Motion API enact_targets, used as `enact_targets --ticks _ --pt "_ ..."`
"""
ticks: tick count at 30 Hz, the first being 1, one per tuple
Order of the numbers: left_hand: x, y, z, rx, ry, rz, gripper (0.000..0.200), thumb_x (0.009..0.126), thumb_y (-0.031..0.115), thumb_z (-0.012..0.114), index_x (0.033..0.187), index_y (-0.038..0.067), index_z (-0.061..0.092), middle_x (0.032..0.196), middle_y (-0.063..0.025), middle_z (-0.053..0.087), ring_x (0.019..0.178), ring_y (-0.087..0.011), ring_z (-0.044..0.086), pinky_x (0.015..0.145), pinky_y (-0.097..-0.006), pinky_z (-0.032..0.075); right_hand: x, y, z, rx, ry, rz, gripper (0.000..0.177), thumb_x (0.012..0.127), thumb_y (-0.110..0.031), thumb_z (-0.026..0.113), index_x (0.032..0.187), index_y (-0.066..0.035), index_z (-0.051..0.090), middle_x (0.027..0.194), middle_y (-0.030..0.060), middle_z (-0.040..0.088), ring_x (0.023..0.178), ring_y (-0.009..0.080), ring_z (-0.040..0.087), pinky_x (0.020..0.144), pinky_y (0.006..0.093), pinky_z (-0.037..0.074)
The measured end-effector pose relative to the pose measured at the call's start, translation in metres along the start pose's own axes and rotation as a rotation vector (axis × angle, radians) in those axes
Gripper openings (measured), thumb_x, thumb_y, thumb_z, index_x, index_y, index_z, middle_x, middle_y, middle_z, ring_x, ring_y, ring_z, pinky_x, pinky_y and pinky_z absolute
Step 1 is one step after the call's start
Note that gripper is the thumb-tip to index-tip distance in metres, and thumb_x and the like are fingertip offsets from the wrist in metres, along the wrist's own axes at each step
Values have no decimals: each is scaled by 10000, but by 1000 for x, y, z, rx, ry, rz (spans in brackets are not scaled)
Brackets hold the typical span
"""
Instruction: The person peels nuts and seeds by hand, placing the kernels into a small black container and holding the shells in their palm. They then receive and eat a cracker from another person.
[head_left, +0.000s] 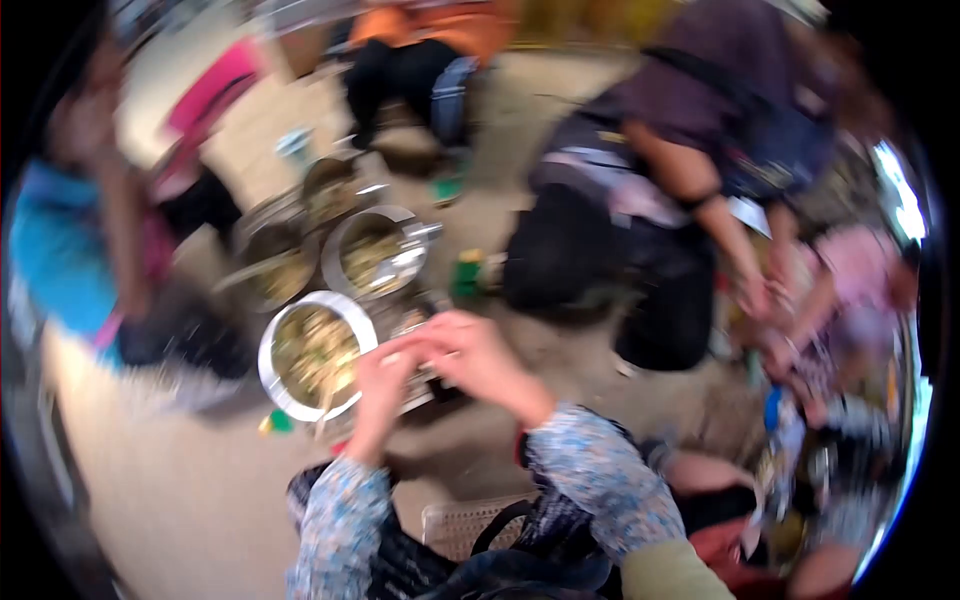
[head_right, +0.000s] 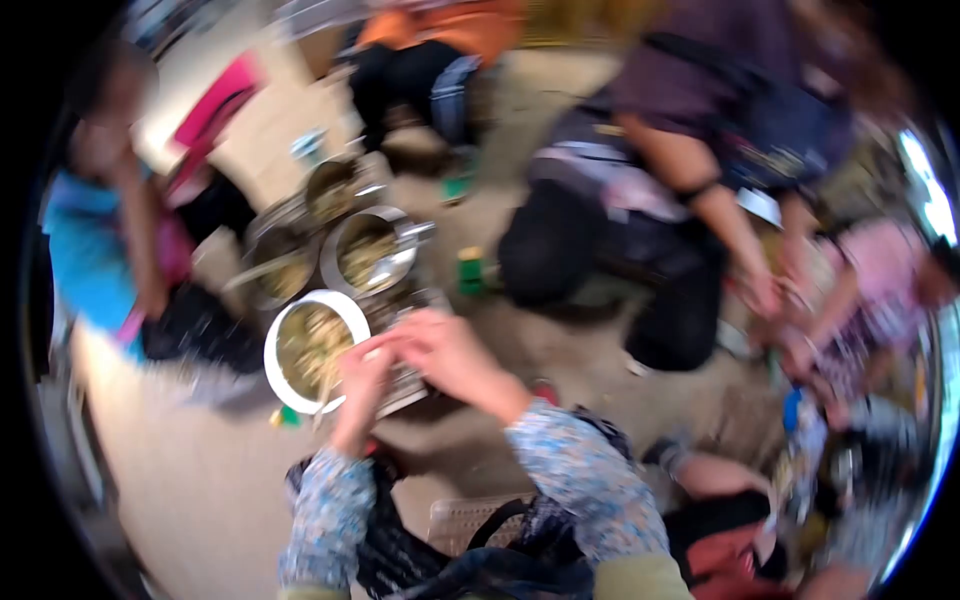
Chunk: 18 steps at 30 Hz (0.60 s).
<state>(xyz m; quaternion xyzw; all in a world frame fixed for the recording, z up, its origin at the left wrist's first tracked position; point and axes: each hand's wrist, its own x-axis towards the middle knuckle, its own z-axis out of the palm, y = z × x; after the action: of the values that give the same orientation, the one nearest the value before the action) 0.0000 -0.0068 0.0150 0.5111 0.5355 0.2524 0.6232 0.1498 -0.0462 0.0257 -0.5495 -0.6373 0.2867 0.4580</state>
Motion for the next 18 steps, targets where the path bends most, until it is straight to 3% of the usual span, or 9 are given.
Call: enact_targets --ticks 1,3,5,6,8,11,14,18 --pt "15 -28 -4 29 -10 81 249 816 187 591 980 25 686 624 56 539 490 -15 405 437 -182 294 -1 5 -1 25 -39 -20 237 773 -68 634 1003 -105 676 857 94 610 802 248 595 703 331 490" --pt "2 1 -1 89 -46 54 254 824 173 573 977 0 678 619 47 522 512 -17 408 443 -178 265 -2 12 0 62 -77 -45 223 773 -94 594 979 -102 679 803 118 579 775 285 558 735 358 456" --pt "21 -32 -13 -162 -98 66 262 859 159 578 977 -65 644 629 48 524 501 -11 390 432 -171 222 1 16 8 43 -60 -50 171 746 -103 600 889 -55 680 752 130 577 755 287 552 709 376 444" --pt "10 -12 -11 -109 -105 -7 249 873 146 574 968 -76 635 633 49 523 505 -7 389 437 -164 216 1 23 14 55 -44 -56 131 735 -98 603 817 -19 668 705 145 588 728 289 553 689 380 446" --pt "18 -26 -20 -100 -124 29 243 878 149 572 953 -74 633 633 46 529 472 6 366 418 -165 220 1 19 13 135 -37 -4 112 718 -52 580 746 34 645 646 158 605 673 276 580 638 371 462" --pt "7 -15 -8 -48 -105 41 229 871 149 581 952 -56 641 644 13 568 426 -2 355 379 -172 212 -2 16 2 201 -44 25 133 703 -30 568 749 60 656 637 163 632 570 234 625 543 320 486" --pt "4 -11 -1 16 -97 35 211 891 177 574 924 -21 640 573 74 483 414 9 323 372 -169 184 -6 13 -9 290 -71 97 143 700 -41 580 759 62 660 629 162 637 563 214 632 533 305 488" --pt "17 -26 -8 -8 -124 119 228 879 150 586 977 -51 632 534 75 456 394 8 301 367 -175 175 -6 19 -5 289 -18 161 133 695 -60 601 748 48 656 652 160 631 586 210 622 542 305 487"
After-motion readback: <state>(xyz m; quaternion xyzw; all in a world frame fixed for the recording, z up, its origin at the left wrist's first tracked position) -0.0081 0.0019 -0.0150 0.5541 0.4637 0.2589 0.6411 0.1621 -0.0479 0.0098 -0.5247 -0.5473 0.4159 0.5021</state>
